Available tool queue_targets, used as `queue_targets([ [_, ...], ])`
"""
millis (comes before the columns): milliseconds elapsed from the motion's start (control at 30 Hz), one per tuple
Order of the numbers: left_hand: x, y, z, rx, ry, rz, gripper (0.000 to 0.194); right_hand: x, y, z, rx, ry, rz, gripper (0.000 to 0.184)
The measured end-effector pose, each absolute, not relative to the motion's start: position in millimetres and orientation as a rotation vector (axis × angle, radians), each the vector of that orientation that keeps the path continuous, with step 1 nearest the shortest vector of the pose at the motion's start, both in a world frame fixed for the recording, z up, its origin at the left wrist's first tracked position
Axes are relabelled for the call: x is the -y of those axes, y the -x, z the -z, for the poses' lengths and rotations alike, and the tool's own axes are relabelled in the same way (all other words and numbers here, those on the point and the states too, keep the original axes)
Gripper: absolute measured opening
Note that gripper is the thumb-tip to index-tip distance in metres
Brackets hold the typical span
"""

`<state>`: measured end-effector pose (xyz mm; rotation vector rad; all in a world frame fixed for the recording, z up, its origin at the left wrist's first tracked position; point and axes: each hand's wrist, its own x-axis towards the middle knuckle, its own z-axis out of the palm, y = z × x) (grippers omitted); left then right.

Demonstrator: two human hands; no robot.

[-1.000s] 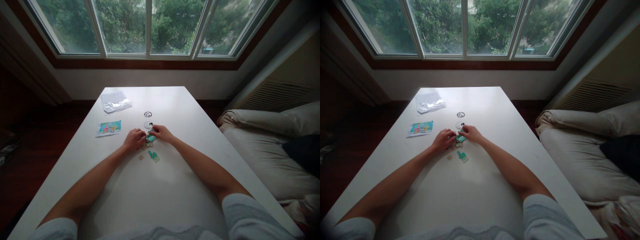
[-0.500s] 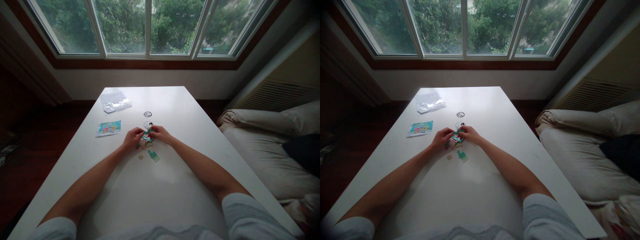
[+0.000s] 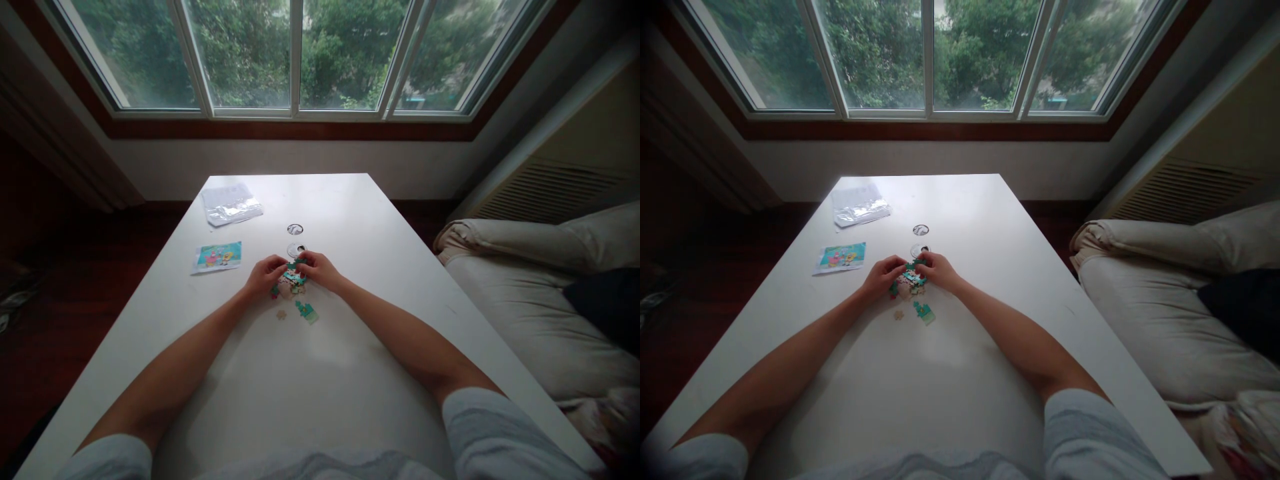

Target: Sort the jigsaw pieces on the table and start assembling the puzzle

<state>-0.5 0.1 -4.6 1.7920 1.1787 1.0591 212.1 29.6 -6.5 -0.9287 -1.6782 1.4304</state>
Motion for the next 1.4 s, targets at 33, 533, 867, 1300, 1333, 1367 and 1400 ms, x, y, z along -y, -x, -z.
queue_targets([
  [33,-0.3,0.8,4.7,-1.170,-1.785,-1.064,0.027,-28.9,-211.3,6.5,1.646,0.942,-1.447,0.021],
  [533,6.4,0.6,-8.3,-1.384,-2.128,-1.032,0.021,-29.1,-211.2,6.7,1.657,1.082,-1.154,0.034],
  [867,8.3,-4.0,-3.7,-1.341,-2.064,-1.052,0.014,-24.8,-207.2,11.2,1.712,0.962,-1.285,0.031],
  [1300,3.0,-2.2,2.9,-1.318,-1.746,-1.143,0.020,-17.3,-205.9,5.4,1.758,0.870,-1.375,0.029],
  [1333,2.6,-1.8,2.9,-1.301,-1.736,-1.153,0.021,-17.2,-205.4,6.1,1.764,0.888,-1.351,0.028],
  [1367,2.3,-1.6,3.0,-1.298,-1.736,-1.159,0.021,-17.5,-205.3,6.9,1.761,0.907,-1.329,0.027],
  [1400,2.1,-1.5,3.3,-1.311,-1.745,-1.160,0.021,-18.2,-205.3,7.7,1.747,0.924,-1.316,0.027],
])
